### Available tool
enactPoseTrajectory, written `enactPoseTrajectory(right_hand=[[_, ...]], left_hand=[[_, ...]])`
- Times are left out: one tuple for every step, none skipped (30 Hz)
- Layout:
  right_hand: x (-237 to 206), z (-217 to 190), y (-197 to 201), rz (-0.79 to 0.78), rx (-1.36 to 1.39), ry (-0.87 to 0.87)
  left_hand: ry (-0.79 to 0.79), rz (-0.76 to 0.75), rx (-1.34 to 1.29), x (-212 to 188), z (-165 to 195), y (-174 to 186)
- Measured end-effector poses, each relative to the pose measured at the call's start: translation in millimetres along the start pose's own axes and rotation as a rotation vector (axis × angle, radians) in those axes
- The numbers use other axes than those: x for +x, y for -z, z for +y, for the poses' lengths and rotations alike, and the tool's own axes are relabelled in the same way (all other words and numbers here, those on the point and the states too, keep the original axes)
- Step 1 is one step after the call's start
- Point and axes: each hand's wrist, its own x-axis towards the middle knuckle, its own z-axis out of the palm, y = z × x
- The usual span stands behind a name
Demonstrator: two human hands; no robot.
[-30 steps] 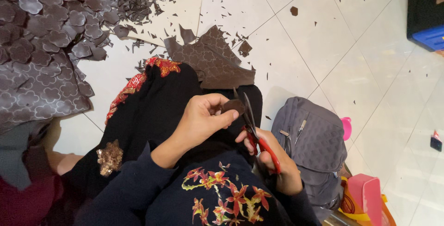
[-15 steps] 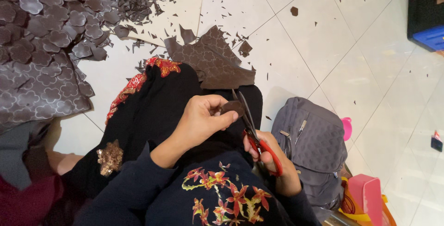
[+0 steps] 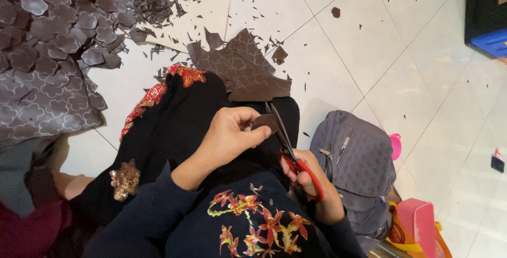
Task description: The person sits on the floor and uses red-handled scissors to cut a brown patterned fabric into small flower-shaped pieces. The cut pieces are placed in a growing pile to the left, while scraps accumulate on the floor.
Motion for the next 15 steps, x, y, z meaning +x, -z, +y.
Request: enactPoseTrajectory(right_hand=[[-2, -1, 0, 0.005, 0.008, 0.001], [-3, -1, 1, 0.011, 0.016, 0.003], [-4, -2, 1, 0.004, 0.042, 0.000], [-5, -2, 2, -0.002, 0.069, -0.004], [-5, -2, 3, -0.009, 0.096, -0.007], [-6, -1, 3, -0.016, 0.114, -0.012], [-7, -1, 5, -0.022, 0.132, -0.017], [-7, 0, 6, -0.028, 0.151, -0.021], [-7, 1, 6, -0.029, 0.140, -0.028], [-6, 3, 7, -0.030, 0.129, -0.036], [-6, 5, 9, -0.031, 0.119, -0.043], [-6, 7, 10, -0.029, 0.112, -0.044], [-6, 10, 11, -0.028, 0.104, -0.044], [-6, 12, 11, -0.026, 0.097, -0.045], [-6, 14, 12, -0.015, 0.102, -0.055]], left_hand=[[-0.005, -0.001, 0.010, 0, 0, 0], [-0.011, -0.001, 0.020, 0, 0, 1], [-0.017, -0.002, 0.030, 0, 0, 1], [-0.023, -0.002, 0.038, 0, 0, 2], [-0.030, -0.002, 0.047, 0, 0, 2], [-0.037, -0.002, 0.055, 0, 0, 3], [-0.034, -0.005, 0.053, 0, 0, 3], [-0.031, -0.009, 0.051, 0, 0, 3], [-0.029, -0.013, 0.048, -1, -1, 3], [-0.033, -0.013, 0.046, -1, -1, 3], [-0.037, -0.013, 0.043, -1, -2, 2], [-0.042, -0.013, 0.040, -1, -2, 3], [-0.043, -0.011, 0.057, -1, -3, 3], [-0.043, -0.009, 0.074, -1, -4, 3], [-0.044, -0.006, 0.091, 0, -4, 3]])
